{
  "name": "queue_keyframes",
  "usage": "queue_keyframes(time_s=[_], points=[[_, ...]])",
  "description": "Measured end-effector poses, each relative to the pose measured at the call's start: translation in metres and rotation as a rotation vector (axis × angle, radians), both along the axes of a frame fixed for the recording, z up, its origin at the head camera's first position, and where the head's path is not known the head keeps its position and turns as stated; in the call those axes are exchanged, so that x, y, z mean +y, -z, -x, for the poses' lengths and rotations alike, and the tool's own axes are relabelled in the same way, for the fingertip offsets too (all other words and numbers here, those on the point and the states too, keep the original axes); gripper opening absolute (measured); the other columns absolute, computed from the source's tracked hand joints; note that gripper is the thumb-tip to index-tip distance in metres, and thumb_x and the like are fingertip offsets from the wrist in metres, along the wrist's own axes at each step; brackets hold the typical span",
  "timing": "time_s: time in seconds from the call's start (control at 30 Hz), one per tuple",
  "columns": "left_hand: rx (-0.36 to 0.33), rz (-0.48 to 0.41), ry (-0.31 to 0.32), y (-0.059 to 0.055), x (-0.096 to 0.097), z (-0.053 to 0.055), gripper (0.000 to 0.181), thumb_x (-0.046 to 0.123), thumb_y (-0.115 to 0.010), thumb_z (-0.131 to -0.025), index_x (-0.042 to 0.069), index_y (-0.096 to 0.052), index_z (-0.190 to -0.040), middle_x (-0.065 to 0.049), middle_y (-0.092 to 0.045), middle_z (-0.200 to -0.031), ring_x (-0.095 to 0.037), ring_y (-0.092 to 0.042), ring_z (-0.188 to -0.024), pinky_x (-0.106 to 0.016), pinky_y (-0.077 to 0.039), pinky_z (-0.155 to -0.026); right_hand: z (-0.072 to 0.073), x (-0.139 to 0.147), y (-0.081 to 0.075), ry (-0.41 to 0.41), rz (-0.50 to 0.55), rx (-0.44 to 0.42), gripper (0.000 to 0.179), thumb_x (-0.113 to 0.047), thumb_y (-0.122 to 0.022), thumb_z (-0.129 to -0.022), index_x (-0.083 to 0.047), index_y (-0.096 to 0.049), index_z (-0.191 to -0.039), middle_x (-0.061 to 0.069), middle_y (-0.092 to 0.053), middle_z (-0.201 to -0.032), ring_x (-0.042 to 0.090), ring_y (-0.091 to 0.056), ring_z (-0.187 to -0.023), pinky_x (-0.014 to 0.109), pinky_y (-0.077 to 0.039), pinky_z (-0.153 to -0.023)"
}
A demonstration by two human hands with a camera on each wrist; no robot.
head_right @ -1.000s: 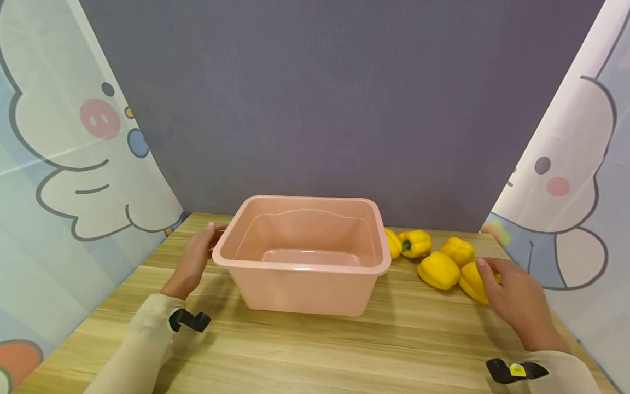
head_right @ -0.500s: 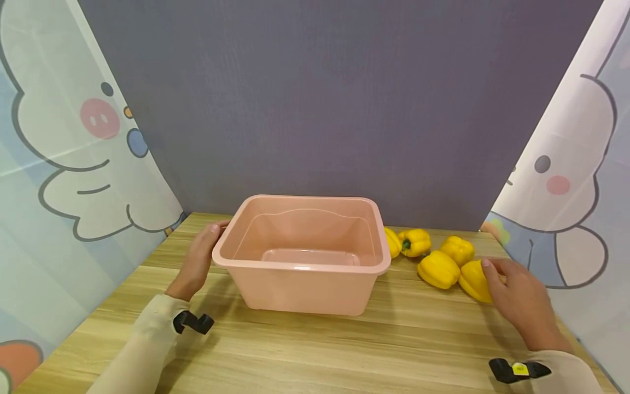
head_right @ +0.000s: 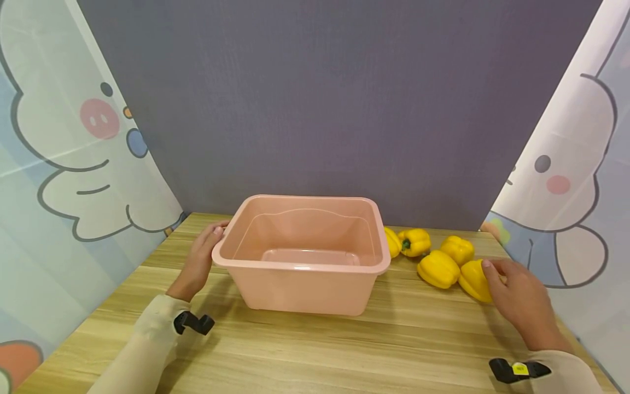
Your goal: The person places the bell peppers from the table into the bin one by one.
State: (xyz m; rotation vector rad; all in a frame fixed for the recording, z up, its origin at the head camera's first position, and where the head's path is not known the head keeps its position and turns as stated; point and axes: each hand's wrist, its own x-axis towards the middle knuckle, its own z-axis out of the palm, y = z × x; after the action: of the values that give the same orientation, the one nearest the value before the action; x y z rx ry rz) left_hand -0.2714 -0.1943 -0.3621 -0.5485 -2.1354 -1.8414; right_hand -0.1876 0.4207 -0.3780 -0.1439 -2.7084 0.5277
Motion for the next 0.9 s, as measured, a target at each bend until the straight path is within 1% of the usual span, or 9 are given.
queue_keyframes(time_s=[0.23, 0.33, 0.47, 0.6, 0.7, 0.77, 0.83, 0.9], points=[[0.034, 0.006, 0.028, -0.0015, -0.0002, -0.0003, 0.045, 0.030, -0.043, -0.108, 0.005, -0.048, -0.145, -0.022, -0.057, -0.129, -0.018, -0.061, -0.107, -0.026, -0.051, -0.086, 0.0010, 0.0008, 0.0012, 0.006, -0.006, -0.005, 0.063, -0.041, -0.037, -0.108, 0.017, -0.051, -0.128, 0.043, -0.048, -0.124, 0.061, -0.042, -0.111, 0.072, -0.033, -0.086], [0.035, 0.015, 0.032, -0.0010, -0.0008, -0.0001, 0.045, 0.031, -0.043, -0.108, 0.007, -0.049, -0.146, -0.020, -0.056, -0.135, -0.017, -0.060, -0.111, -0.025, -0.050, -0.088, 0.0014, 0.0012, 0.0022, 0.005, -0.004, -0.002, 0.063, -0.041, -0.037, -0.108, 0.017, -0.051, -0.127, 0.043, -0.048, -0.123, 0.061, -0.042, -0.110, 0.072, -0.033, -0.086], [0.035, 0.026, 0.043, -0.0007, -0.0005, -0.0006, 0.046, 0.032, -0.042, -0.108, 0.008, -0.050, -0.147, -0.013, -0.051, -0.145, -0.018, -0.055, -0.121, -0.024, -0.048, -0.093, 0.0013, 0.0020, 0.0036, -0.007, 0.004, 0.014, 0.060, -0.039, -0.039, -0.107, 0.016, -0.053, -0.127, 0.042, -0.050, -0.123, 0.060, -0.043, -0.109, 0.071, -0.034, -0.085], [0.048, 0.046, 0.080, -0.0003, -0.0008, -0.0011, 0.049, 0.036, -0.039, -0.109, 0.009, -0.048, -0.148, -0.011, -0.047, -0.149, -0.025, -0.052, -0.127, -0.024, -0.046, -0.095, 0.0009, 0.0031, 0.0048, -0.016, 0.007, 0.023, 0.059, -0.038, -0.040, -0.107, 0.015, -0.053, -0.127, 0.042, -0.051, -0.122, 0.060, -0.043, -0.109, 0.071, -0.034, -0.085], [0.062, 0.073, 0.113, -0.0003, -0.0018, -0.0017, 0.050, 0.037, -0.036, -0.109, 0.010, -0.045, -0.150, -0.011, -0.044, -0.152, -0.031, -0.049, -0.130, -0.025, -0.045, -0.096, 0.0005, 0.0035, 0.0052, -0.014, 0.007, 0.017, 0.059, -0.038, -0.040, -0.107, 0.015, -0.051, -0.129, 0.042, -0.050, -0.123, 0.060, -0.043, -0.110, 0.071, -0.033, -0.086], [0.062, 0.089, 0.126, -0.0007, -0.0022, -0.0024, 0.050, 0.036, -0.034, -0.110, 0.011, -0.044, -0.151, -0.011, -0.042, -0.153, -0.032, -0.047, -0.132, -0.026, -0.044, -0.097, 0.0003, 0.0037, 0.0053, -0.011, 0.008, 0.012, 0.059, -0.039, -0.040, -0.107, 0.015, -0.051, -0.129, 0.041, -0.050, -0.123, 0.060, -0.042, -0.111, 0.071, -0.033, -0.086], [0.067, 0.100, 0.133, -0.0011, -0.0025, -0.0031, 0.049, 0.034, -0.033, -0.110, 0.011, -0.044, -0.152, -0.010, -0.042, -0.154, -0.032, -0.045, -0.133, -0.029, -0.043, -0.099, 0.0001, 0.0037, 0.0055, -0.006, 0.008, 0.005, 0.059, -0.039, -0.039, -0.108, 0.014, -0.050, -0.130, 0.041, -0.050, -0.124, 0.060, -0.042, -0.111, 0.071, -0.033, -0.087], [0.067, 0.111, 0.137, -0.0013, -0.0025, -0.0041, 0.048, 0.033, -0.032, -0.110, 0.012, -0.043, -0.152, -0.009, -0.039, -0.155, -0.031, -0.042, -0.136, -0.035, -0.040, -0.103, 0.0000, 0.0043, 0.0061, -0.008, 0.008, 0.005, 0.058, -0.038, -0.040, -0.107, 0.014, -0.050, -0.130, 0.041, -0.050, -0.124, 0.059, -0.042, -0.111, 0.071, -0.033, -0.086]])
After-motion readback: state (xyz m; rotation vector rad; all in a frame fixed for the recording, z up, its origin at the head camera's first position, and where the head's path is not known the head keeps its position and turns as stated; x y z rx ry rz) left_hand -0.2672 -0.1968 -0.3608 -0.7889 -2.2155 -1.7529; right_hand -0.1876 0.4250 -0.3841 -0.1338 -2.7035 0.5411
